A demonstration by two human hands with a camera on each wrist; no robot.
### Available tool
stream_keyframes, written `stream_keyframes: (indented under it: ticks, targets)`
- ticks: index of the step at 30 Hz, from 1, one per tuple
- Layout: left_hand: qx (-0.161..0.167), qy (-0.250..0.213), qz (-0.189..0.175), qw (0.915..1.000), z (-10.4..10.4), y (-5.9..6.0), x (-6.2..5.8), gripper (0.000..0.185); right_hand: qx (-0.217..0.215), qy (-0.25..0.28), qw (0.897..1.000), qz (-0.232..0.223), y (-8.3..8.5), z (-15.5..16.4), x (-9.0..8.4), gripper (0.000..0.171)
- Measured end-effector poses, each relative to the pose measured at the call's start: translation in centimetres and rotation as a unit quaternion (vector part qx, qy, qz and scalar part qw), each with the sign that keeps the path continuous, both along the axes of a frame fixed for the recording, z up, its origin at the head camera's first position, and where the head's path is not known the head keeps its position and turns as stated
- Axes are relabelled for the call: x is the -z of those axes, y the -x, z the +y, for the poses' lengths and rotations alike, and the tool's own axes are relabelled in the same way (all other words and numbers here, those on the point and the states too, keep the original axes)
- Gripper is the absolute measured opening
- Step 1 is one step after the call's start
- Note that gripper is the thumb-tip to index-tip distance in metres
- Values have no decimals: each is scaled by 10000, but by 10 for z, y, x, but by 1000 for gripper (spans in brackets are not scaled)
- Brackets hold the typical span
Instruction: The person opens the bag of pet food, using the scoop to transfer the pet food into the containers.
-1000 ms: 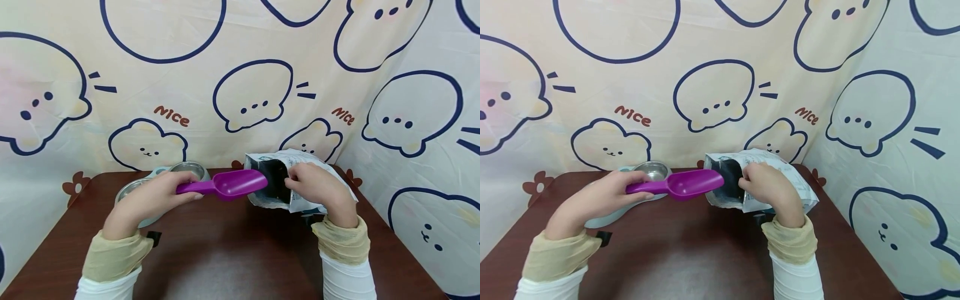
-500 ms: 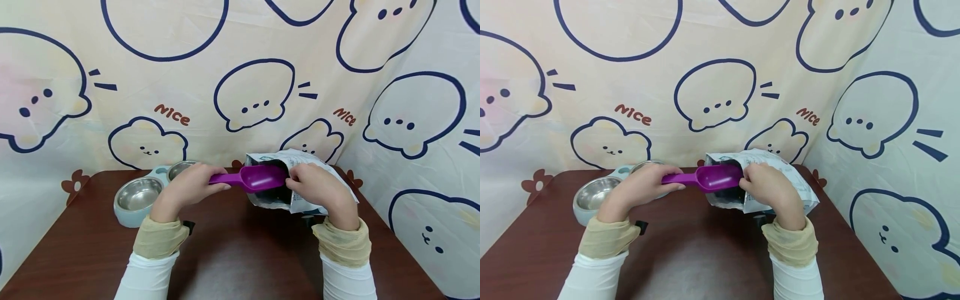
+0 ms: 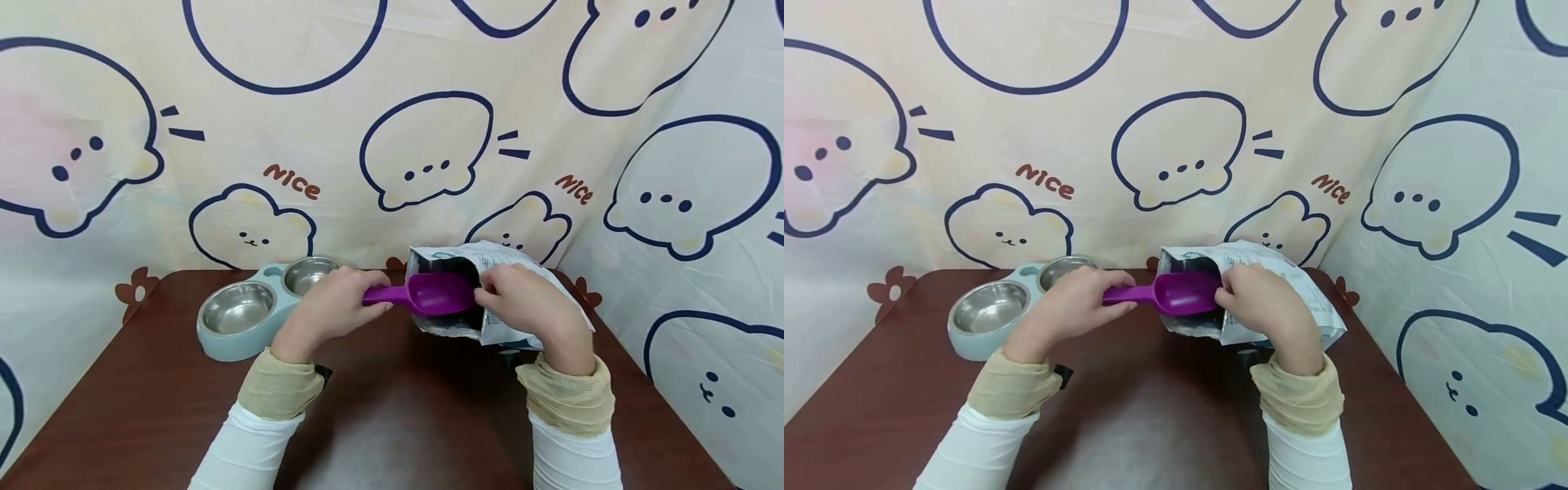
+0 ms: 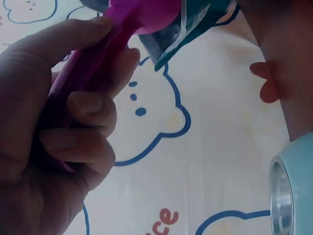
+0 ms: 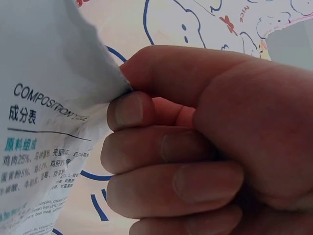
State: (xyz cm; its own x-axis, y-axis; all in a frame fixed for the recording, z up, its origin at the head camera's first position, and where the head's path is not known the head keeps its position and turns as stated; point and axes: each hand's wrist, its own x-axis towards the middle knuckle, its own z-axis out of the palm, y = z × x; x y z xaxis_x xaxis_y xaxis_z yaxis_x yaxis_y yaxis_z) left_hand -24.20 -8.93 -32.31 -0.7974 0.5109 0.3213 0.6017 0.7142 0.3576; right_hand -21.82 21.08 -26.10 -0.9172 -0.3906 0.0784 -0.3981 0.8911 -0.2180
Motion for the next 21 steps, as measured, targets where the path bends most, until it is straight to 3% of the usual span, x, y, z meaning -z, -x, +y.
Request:
stream_keyframes:
  ticks: [12,21]
  targets:
    - [-393,9,1084,9933,24,-3,15,25,-79,28,10000,4,-1,0,2,35]
    - [-486,72,1272,9907,36,-1,21,32,-28,57,10000,-36,-1,0,1,37]
